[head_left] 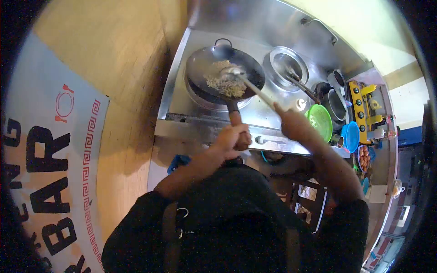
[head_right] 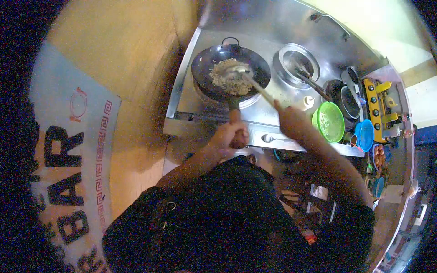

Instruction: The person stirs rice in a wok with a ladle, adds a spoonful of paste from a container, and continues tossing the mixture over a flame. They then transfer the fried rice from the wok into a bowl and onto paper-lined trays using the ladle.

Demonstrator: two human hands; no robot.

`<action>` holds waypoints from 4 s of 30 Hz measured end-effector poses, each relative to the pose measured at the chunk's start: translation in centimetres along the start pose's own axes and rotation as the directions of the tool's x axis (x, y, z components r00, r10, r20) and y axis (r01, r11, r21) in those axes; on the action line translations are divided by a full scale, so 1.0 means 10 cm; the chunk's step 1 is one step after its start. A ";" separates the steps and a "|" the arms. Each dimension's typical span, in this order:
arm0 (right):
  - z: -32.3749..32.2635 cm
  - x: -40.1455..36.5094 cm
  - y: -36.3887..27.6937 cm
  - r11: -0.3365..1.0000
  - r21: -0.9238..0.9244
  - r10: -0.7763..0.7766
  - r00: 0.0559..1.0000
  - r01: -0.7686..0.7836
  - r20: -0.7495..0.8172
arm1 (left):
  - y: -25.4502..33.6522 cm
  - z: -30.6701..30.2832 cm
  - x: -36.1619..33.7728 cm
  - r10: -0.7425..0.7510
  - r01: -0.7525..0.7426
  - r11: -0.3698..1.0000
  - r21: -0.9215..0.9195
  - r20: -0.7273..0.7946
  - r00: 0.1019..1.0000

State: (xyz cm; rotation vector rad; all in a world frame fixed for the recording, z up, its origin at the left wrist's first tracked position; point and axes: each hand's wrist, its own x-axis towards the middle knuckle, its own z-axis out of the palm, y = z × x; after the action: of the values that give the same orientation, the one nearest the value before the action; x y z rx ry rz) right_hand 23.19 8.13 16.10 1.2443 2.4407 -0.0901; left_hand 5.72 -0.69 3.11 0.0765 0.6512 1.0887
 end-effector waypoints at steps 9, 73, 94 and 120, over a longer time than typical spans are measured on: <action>0.25 -0.18 0.05 0.964 0.264 -0.042 0.998 0.029 0.043 | 0.05 -0.45 0.43 0.085 -0.087 0.996 0.035 0.043 0.995; 0.24 0.41 -0.17 0.999 0.010 0.043 0.999 -0.043 0.012 | 0.18 -0.19 0.06 -0.011 0.010 0.991 -0.136 -0.009 1.000; -0.37 -0.24 0.09 0.886 0.463 -0.095 0.984 0.015 0.150 | 0.24 -0.26 0.13 0.083 -0.073 0.990 0.118 -0.082 0.993; -0.51 -0.26 0.45 0.922 -0.386 -0.053 0.982 -0.021 -0.182 | 0.16 -0.32 0.23 0.007 -0.009 0.999 0.054 0.048 0.999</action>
State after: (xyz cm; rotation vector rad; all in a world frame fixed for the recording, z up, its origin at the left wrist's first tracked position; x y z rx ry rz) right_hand 26.45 10.06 22.27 1.0929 2.4624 0.5064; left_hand 3.41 1.16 0.03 0.1515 0.6375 1.0740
